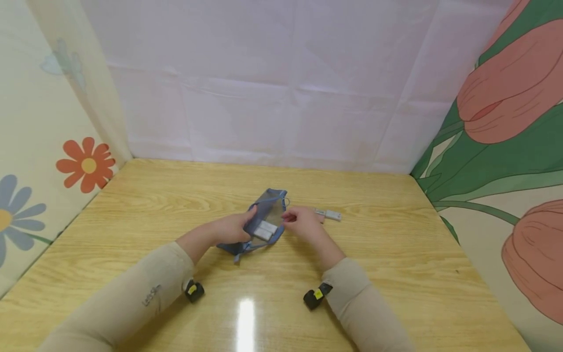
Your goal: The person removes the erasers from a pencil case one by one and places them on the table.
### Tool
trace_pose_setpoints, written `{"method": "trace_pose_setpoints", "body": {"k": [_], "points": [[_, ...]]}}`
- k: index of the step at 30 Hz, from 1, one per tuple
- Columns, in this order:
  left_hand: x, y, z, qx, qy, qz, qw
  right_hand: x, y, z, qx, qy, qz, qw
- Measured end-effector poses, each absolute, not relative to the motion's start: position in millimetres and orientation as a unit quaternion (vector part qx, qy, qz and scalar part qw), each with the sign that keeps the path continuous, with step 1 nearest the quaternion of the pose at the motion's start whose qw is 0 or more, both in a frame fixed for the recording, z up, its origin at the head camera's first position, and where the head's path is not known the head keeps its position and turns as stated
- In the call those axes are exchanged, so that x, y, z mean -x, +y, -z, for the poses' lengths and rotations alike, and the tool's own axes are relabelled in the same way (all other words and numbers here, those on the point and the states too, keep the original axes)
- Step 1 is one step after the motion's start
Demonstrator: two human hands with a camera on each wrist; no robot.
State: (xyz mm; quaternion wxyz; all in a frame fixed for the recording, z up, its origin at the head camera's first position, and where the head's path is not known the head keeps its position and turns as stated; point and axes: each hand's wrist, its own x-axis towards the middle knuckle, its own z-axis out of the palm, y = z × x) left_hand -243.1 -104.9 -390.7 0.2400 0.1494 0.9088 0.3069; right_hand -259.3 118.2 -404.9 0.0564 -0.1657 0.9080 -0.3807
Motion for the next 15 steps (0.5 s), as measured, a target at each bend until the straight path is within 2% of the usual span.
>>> {"method": "trace_pose_setpoints", "body": {"k": [15], "points": [[244,-105,392,-0.153,0.908,-0.315,0.229,260,102,418,0.172,0.900,0.395,0.065]]}}
